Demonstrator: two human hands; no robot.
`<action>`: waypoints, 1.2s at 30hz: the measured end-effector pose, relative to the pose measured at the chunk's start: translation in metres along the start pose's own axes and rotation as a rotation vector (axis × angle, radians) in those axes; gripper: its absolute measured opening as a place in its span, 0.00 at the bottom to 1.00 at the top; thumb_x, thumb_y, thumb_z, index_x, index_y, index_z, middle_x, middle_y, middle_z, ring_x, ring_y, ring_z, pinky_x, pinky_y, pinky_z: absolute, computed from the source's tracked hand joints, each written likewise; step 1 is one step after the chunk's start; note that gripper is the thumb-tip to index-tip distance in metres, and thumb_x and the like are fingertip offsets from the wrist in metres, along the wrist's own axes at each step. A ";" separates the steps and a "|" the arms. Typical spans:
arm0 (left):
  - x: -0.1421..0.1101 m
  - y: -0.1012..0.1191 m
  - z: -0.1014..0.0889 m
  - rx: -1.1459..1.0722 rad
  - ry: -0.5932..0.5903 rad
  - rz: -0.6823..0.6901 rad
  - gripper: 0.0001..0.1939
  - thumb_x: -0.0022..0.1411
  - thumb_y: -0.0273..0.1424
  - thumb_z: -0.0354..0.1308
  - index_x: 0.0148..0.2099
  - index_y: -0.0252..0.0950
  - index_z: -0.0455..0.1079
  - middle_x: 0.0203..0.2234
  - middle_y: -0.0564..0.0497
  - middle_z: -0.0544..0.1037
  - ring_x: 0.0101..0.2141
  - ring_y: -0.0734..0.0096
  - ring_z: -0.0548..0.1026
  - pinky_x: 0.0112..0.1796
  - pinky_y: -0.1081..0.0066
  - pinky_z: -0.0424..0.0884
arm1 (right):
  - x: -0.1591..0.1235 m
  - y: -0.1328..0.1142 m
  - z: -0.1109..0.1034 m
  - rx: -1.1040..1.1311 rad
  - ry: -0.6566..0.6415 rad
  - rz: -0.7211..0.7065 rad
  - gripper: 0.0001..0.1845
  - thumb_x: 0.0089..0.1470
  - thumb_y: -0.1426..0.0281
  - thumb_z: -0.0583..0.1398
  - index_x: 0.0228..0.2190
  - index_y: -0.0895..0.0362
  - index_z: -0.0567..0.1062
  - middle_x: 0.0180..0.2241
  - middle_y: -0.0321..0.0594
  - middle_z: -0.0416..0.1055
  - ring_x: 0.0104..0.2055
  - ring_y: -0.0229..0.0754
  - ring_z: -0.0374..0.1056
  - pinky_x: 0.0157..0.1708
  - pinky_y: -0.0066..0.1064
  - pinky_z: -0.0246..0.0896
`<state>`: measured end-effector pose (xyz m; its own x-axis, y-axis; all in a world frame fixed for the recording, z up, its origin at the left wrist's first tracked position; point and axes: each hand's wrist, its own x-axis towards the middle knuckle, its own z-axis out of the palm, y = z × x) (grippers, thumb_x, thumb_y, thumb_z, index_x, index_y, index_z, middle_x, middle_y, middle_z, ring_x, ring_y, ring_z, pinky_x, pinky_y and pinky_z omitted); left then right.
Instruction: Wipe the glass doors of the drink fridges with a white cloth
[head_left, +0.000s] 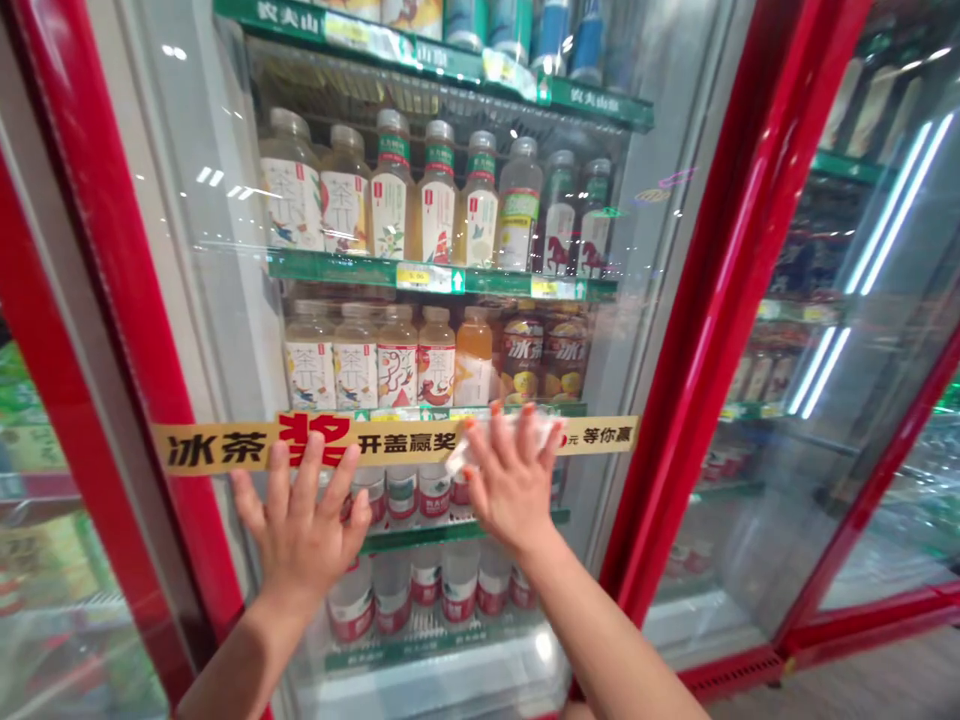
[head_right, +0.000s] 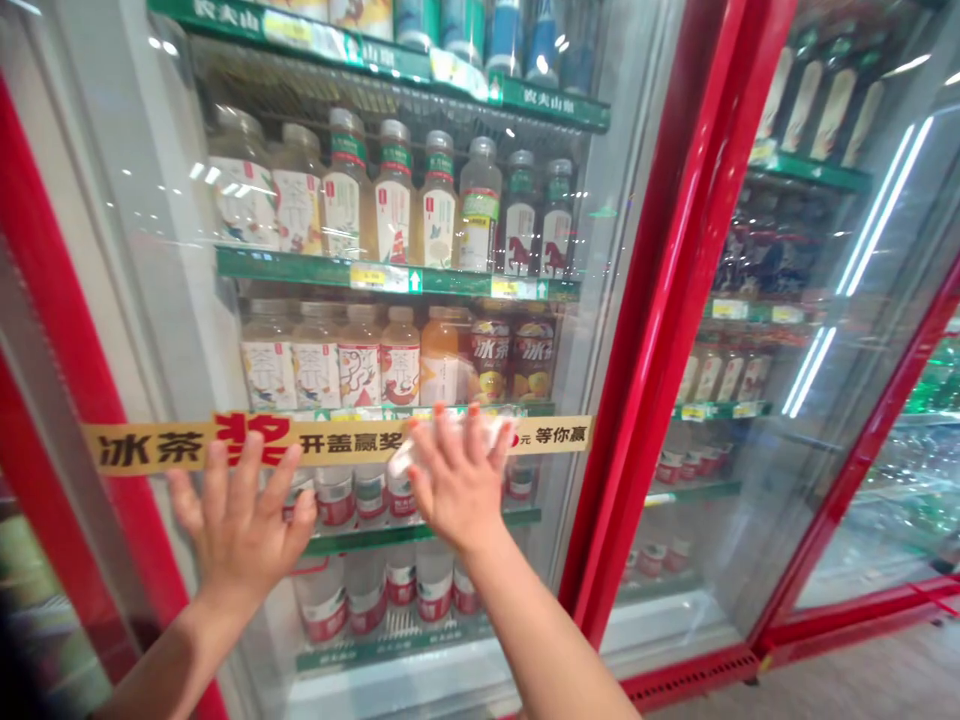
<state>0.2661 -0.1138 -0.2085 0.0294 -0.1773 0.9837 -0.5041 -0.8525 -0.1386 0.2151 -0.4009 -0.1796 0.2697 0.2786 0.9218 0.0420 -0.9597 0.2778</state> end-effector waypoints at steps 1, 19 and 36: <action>0.000 0.000 0.000 -0.001 -0.004 0.000 0.49 0.68 0.31 0.67 0.83 0.46 0.49 0.83 0.50 0.44 0.82 0.56 0.38 0.81 0.48 0.28 | -0.011 -0.007 -0.001 0.019 -0.036 -0.187 0.35 0.74 0.55 0.55 0.77 0.37 0.59 0.82 0.25 0.50 0.86 0.56 0.24 0.81 0.71 0.15; -0.001 0.002 0.000 -0.030 -0.030 -0.033 0.50 0.68 0.31 0.67 0.84 0.49 0.46 0.83 0.53 0.43 0.82 0.58 0.36 0.81 0.46 0.27 | -0.040 0.051 -0.008 -0.061 -0.034 -0.038 0.38 0.77 0.58 0.52 0.80 0.36 0.46 0.84 0.28 0.38 0.86 0.56 0.23 0.81 0.71 0.21; 0.090 0.014 -0.006 -0.137 0.030 -0.028 0.44 0.71 0.36 0.63 0.81 0.65 0.50 0.82 0.63 0.49 0.79 0.42 0.53 0.79 0.30 0.37 | 0.041 0.037 -0.014 -0.066 0.093 0.453 0.39 0.77 0.61 0.46 0.81 0.45 0.39 0.85 0.43 0.32 0.86 0.65 0.21 0.75 0.85 0.37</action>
<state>0.2570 -0.1387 -0.1211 0.0205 -0.1382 0.9902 -0.6165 -0.7815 -0.0963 0.2142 -0.4242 -0.1283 0.1595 -0.1631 0.9736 -0.1227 -0.9819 -0.1444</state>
